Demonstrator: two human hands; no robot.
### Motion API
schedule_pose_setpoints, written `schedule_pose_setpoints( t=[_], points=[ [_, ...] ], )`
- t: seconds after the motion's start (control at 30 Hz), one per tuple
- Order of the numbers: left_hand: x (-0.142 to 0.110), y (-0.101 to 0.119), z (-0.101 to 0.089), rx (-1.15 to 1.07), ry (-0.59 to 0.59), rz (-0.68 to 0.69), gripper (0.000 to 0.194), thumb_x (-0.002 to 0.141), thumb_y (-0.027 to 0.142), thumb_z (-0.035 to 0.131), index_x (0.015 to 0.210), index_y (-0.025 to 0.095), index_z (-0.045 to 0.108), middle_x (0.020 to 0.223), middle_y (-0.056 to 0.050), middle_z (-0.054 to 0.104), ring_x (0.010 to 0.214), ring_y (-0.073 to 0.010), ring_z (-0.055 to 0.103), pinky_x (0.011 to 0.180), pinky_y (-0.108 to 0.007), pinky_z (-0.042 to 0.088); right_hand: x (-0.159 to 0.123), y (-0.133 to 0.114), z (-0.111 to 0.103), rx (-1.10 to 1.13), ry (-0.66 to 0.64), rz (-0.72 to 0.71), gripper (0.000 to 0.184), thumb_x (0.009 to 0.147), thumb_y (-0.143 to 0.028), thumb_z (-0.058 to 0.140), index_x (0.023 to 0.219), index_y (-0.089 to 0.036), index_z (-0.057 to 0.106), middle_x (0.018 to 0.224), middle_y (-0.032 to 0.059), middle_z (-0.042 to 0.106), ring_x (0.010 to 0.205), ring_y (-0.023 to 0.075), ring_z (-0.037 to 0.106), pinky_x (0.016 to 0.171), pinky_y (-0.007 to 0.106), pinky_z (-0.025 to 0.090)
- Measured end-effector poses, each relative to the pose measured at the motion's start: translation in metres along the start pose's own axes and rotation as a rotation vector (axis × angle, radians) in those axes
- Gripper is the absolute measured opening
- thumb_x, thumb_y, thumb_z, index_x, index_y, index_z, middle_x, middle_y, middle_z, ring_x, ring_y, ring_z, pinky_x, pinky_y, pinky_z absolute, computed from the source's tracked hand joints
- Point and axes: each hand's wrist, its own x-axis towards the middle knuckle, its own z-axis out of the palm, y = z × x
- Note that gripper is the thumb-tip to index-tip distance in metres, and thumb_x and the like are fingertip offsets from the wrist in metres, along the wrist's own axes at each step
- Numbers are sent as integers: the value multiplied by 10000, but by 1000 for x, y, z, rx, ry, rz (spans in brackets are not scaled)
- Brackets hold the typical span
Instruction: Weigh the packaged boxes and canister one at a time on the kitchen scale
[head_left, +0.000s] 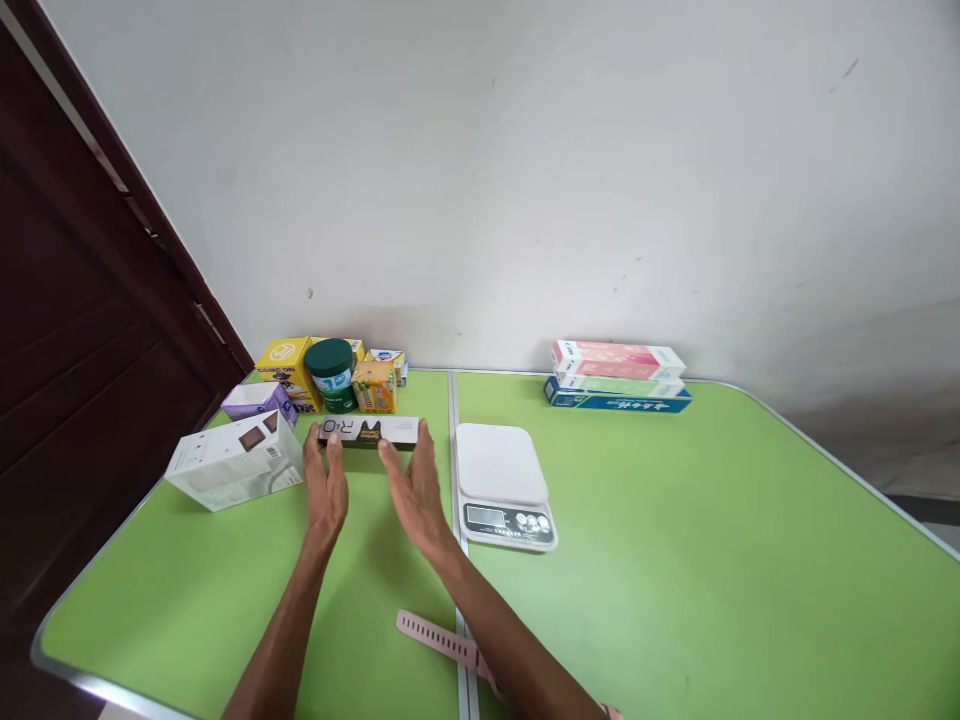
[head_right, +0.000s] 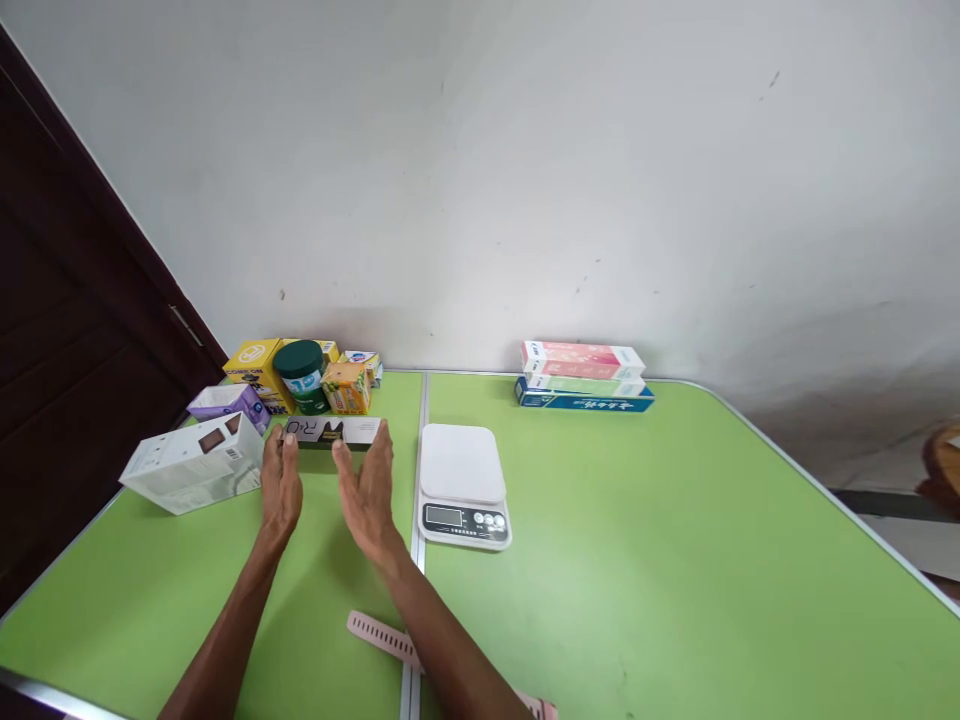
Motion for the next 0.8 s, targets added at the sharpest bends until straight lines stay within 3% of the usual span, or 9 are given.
schedule_pose_setpoints(
  t=[0.1, 0.2, 0.3, 0.43, 0.57, 0.67, 0.8],
  points=[
    [-27, 27, 10, -77, -77, 72, 759, 1012, 688, 430, 1562, 167, 473, 1639, -171, 489, 1575, -317, 385, 1322, -497, 263, -6, -16, -42, -6, 106, -47, 1165, 865, -867, 524, 1712, -151, 163, 1775, 110, 158, 1653, 328, 119, 1338, 523, 140],
    [-53, 43, 34, -130, -193, 101, 742, 1008, 676, 459, 1565, 186, 479, 1650, -155, 480, 1569, -314, 399, 1314, -489, 292, -9, -19, -90, -40, 254, -65, 1094, 885, -846, 518, 1697, -164, 247, 1754, 116, 250, 1636, 332, 208, 1329, 521, 188],
    [-75, 45, 62, -194, -350, 67, 770, 994, 680, 487, 1577, 179, 462, 1634, -171, 495, 1537, -327, 449, 1294, -502, 333, -12, -10, -129, -63, 364, -32, 1063, 890, -832, 522, 1680, -155, 305, 1729, 123, 323, 1610, 345, 287, 1315, 508, 246],
    [-92, 36, 86, -203, -458, 40, 810, 980, 692, 505, 1586, 158, 441, 1606, -192, 524, 1500, -341, 495, 1282, -525, 347, -15, 10, -157, -74, 401, 24, 1064, 876, -833, 534, 1664, -145, 341, 1712, 129, 362, 1588, 352, 336, 1310, 507, 266],
    [-89, 26, 89, -163, -482, 65, 830, 984, 687, 510, 1598, 139, 407, 1593, -216, 529, 1480, -348, 516, 1271, -556, 350, -7, 32, -175, -26, 370, 55, 1058, 862, -813, 566, 1661, -158, 338, 1680, 150, 421, 1546, 356, 416, 1286, 511, 317],
    [-71, 15, 86, -147, -444, 37, 838, 993, 697, 479, 1622, 156, 354, 1613, -219, 501, 1495, -337, 502, 1267, -545, 357, 4, 52, -194, -18, 439, 65, 992, 877, -791, 539, 1623, -154, 396, 1593, 182, 538, 1459, 352, 533, 1234, 499, 403],
    [-43, -7, 91, -147, -397, -31, 896, 963, 774, 442, 1582, 128, 389, 1605, -246, 487, 1498, -326, 499, 1270, -492, 359, 19, 81, -218, -121, 517, -73, 968, 874, -802, 501, 1504, -67, 520, 1508, 274, 586, 1384, 374, 592, 1203, 533, 425]
  ],
)
